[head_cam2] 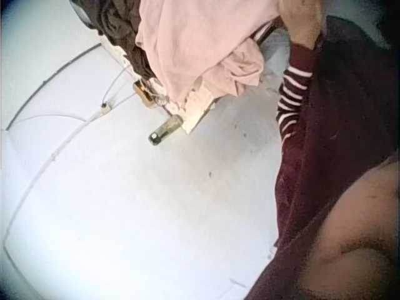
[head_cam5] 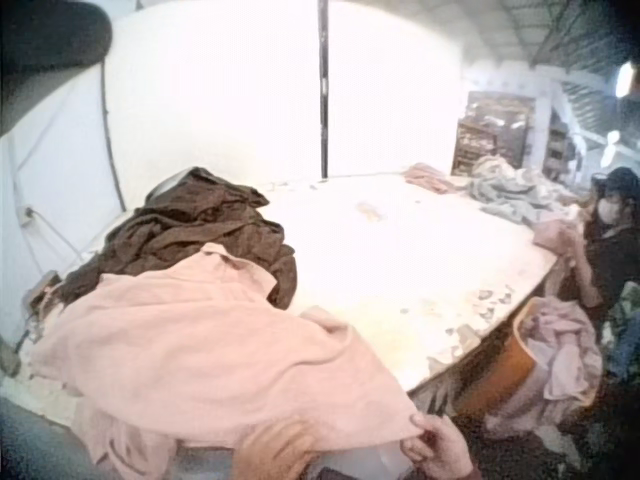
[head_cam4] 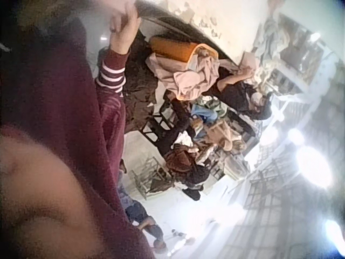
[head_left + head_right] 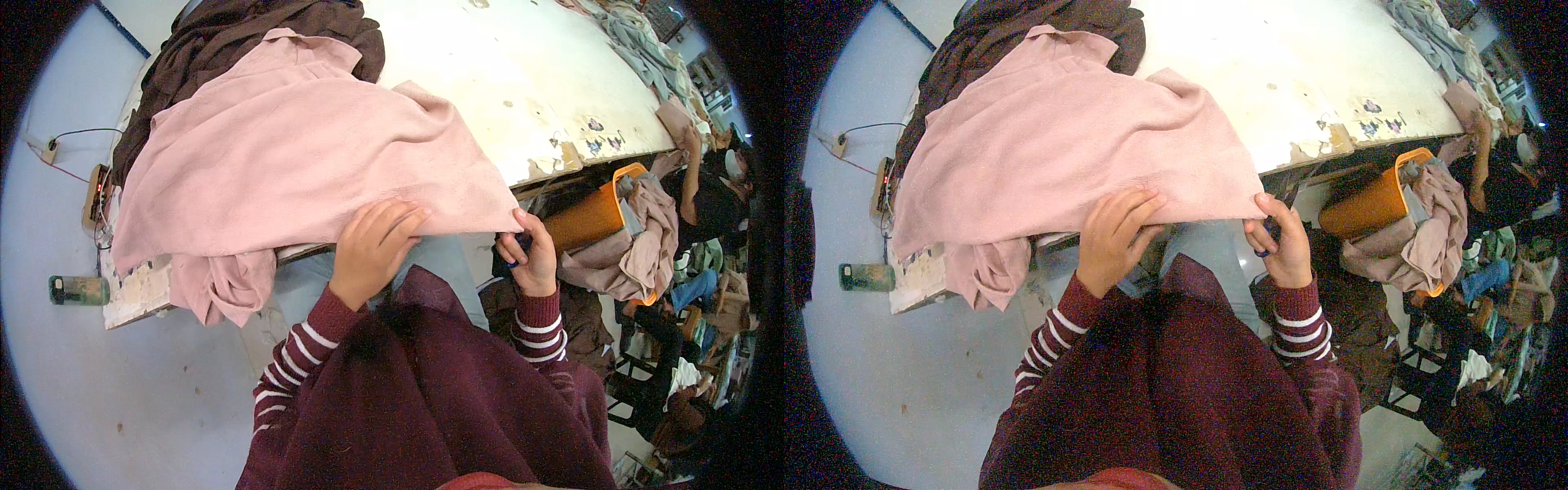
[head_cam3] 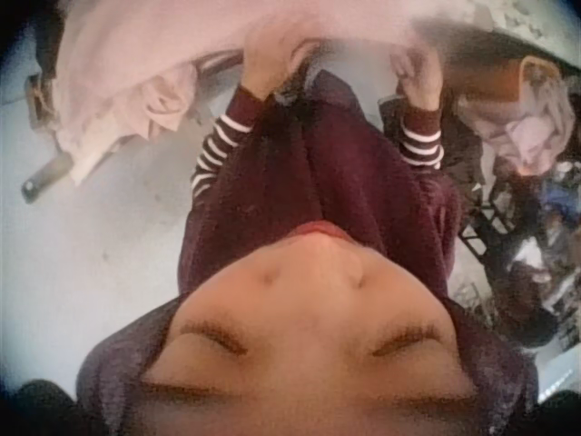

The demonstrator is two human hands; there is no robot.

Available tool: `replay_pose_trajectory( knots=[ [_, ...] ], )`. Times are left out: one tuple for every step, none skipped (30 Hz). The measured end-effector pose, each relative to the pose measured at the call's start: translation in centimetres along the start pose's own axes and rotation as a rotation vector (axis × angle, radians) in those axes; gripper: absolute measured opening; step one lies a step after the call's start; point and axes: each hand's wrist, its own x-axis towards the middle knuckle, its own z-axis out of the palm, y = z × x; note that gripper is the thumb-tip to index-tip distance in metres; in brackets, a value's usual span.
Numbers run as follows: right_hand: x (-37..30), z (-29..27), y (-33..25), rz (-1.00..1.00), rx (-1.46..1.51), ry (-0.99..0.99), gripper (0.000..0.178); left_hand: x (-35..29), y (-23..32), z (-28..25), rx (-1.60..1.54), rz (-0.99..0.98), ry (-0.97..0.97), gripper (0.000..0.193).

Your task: The person uses small scissors to cut a pink garment on a work table, repeatedly snipping seams and edges while repositioning the fabric. A brown garment is briefly moved aside, and the pink garment is turned and adjusted throughout the process.

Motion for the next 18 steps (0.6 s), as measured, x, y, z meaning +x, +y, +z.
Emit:
replay_pose_trajectory(
  knots=[
    [0.1,0.2,-0.1,0.003,0.036,-0.051,0.028,0.3,-0.1,0.1,-0.012,-0.002,-0.005,0.039],
    [0.4,0.4,-0.2,0.016,0.125,-0.106,0.028,0.4,-0.1,0.2,-0.031,-0.001,0.013,0.037],
    [0.7,0.6,-0.1,0.028,0.205,-0.165,0.029,0.5,-0.1,0.4,-0.031,-0.018,-0.040,0.033],
    [1.0,0.9,-0.1,-0.002,0.296,-0.300,0.030,0.6,0.0,0.7,-0.039,-0.032,-0.069,0.029],
    [1.3,1.2,-0.2,-0.010,0.188,-0.111,0.032,0.7,0.0,1.0,-0.049,-0.045,-0.098,0.025],
    [1.7,1.6,-0.2,-0.062,0.089,0.001,0.035,0.8,-0.1,1.4,-0.109,-0.133,-0.064,0.022],
    [2.2,2.0,-0.3,-0.132,-0.001,0.056,0.038,0.9,-0.2,1.7,-0.174,-0.219,-0.030,0.020],
    [2.7,2.4,-0.6,-0.268,-0.191,0.116,0.036,1.1,-0.5,1.9,-0.242,-0.287,0.003,0.018],
    [3.0,2.8,-0.9,-0.315,-0.402,0.174,0.034,1.2,-0.8,2.1,-0.264,-0.321,0.017,0.018],
    [3.3,3.2,-1.1,-0.388,-0.600,0.181,0.032,1.3,-1.1,2.1,-0.287,-0.339,0.033,0.018],
    [3.5,3.6,-1.3,-0.428,-0.810,0.209,0.031,1.3,-1.5,2.1,-0.311,-0.377,0.050,0.019],
    [3.8,4.0,-1.6,-0.374,-0.794,0.125,0.034,1.2,-1.7,2.1,-0.319,-0.372,0.036,0.019],
    [4.0,4.3,-1.8,-0.513,-0.889,-0.006,0.034,1.1,-1.9,2.1,-0.328,-0.385,0.023,0.018],
    [4.3,4.7,-1.8,-0.589,-0.997,-0.086,0.034,1.1,-2.0,2.1,-0.339,-0.404,-0.003,0.018],
    [4.5,5.0,-1.8,-0.640,-1.114,-0.148,0.036,1.0,-2.0,2.2,-0.326,-0.389,0.013,0.017],
    [4.8,5.4,-1.6,-0.674,-1.153,-0.204,0.037,1.0,-2.1,2.2,-0.313,-0.380,0.019,0.017],
    [5.0,5.7,-1.5,-0.691,-1.233,-0.242,0.037,1.0,-2.0,2.3,-0.300,-0.369,0.019,0.016],
    [5.3,5.9,-1.3,-0.664,-1.333,-0.288,0.037,1.0,-2.0,2.3,-0.294,-0.358,0.035,0.016]
  ],
)
